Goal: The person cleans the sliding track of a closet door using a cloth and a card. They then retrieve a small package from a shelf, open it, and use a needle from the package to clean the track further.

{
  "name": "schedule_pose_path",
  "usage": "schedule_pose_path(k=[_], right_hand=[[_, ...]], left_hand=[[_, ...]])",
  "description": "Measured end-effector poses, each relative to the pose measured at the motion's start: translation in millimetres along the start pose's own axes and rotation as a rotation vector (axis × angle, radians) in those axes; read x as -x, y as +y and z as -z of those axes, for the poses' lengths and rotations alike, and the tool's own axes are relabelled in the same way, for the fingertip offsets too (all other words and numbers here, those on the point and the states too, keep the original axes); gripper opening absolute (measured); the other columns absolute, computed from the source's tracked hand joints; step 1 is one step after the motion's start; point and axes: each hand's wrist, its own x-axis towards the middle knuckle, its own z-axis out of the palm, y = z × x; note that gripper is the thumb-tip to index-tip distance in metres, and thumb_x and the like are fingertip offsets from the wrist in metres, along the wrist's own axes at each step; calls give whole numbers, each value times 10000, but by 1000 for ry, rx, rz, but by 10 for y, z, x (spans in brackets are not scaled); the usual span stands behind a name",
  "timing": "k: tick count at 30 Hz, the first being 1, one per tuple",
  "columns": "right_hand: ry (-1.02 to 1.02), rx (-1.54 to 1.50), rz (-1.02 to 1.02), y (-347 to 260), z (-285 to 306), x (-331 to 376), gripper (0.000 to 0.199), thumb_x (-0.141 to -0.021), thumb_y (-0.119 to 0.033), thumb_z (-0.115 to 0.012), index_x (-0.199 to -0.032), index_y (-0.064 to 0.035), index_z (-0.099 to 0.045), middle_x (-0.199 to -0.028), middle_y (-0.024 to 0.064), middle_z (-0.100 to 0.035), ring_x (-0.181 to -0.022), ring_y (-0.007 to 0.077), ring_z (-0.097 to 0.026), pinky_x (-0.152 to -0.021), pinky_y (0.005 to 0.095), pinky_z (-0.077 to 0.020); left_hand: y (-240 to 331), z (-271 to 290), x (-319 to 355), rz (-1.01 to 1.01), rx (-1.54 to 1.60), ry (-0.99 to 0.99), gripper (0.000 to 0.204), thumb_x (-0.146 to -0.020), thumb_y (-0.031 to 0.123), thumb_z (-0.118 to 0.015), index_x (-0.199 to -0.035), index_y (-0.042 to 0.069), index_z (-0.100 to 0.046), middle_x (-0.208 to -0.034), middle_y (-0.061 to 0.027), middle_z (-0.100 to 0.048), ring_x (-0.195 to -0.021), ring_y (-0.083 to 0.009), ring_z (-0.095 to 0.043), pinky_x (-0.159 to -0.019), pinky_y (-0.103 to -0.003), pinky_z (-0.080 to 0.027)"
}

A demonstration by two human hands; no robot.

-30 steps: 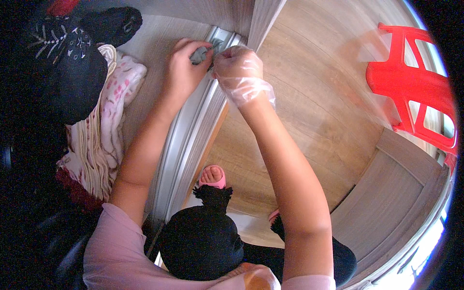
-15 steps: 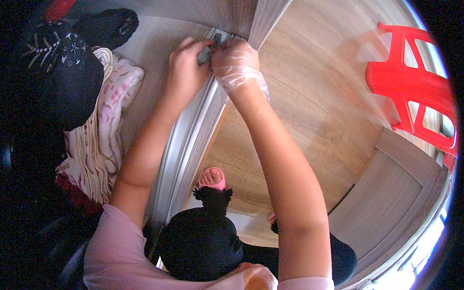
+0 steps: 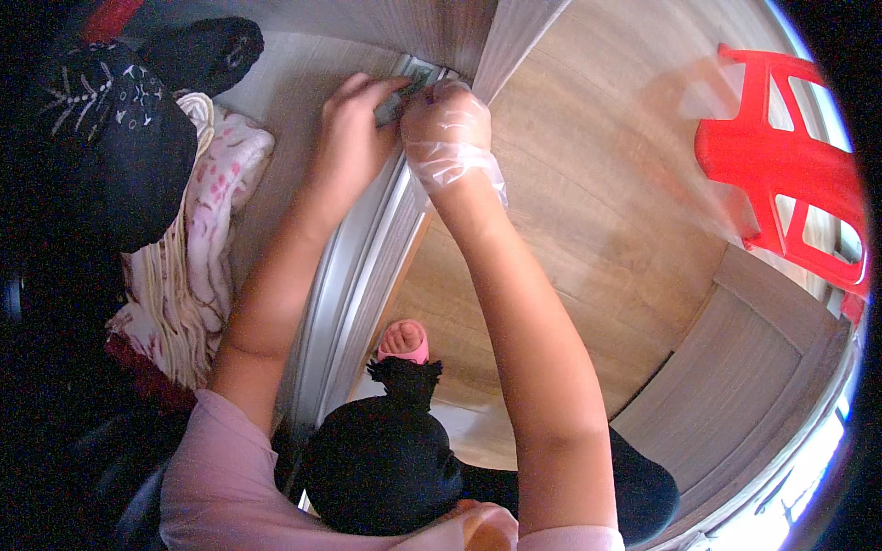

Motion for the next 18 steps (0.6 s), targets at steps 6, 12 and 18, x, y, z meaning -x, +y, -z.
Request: schedule_pose_path(k=[6, 12, 18], right_hand=[[-129, 291, 222, 80, 3, -182, 227, -802, -193, -500, -724, -41, -648, -759, 207, -631, -764, 327, -631, -696, 364, -509], [-2, -53, -37, 63, -12, -101, 216, -775, -161, -504, -691, -7, -631, -724, 210, -618, -720, 334, -630, -654, 391, -492], [-152, -433, -166, 143, 336, 338, 192, -803, -144, -548, -713, 15, -607, -575, 144, -586, -538, 222, -592, -537, 329, -459]], left_hand=[[21, -43, -18, -11, 66, 72, 312, -654, 29, -647, -965, 58, -627, -847, -156, -569, -811, -347, -573, -709, -402, -474], [-42, -117, -52, -52, -45, 7, 297, -676, 45, -619, -969, 92, -639, -860, -150, -567, -771, -332, -588, -674, -407, -484], [53, -119, -50, -92, -315, -30, 242, -763, 83, -538, -983, 67, -635, -848, -143, -570, -721, -300, -596, -624, -378, -487]])
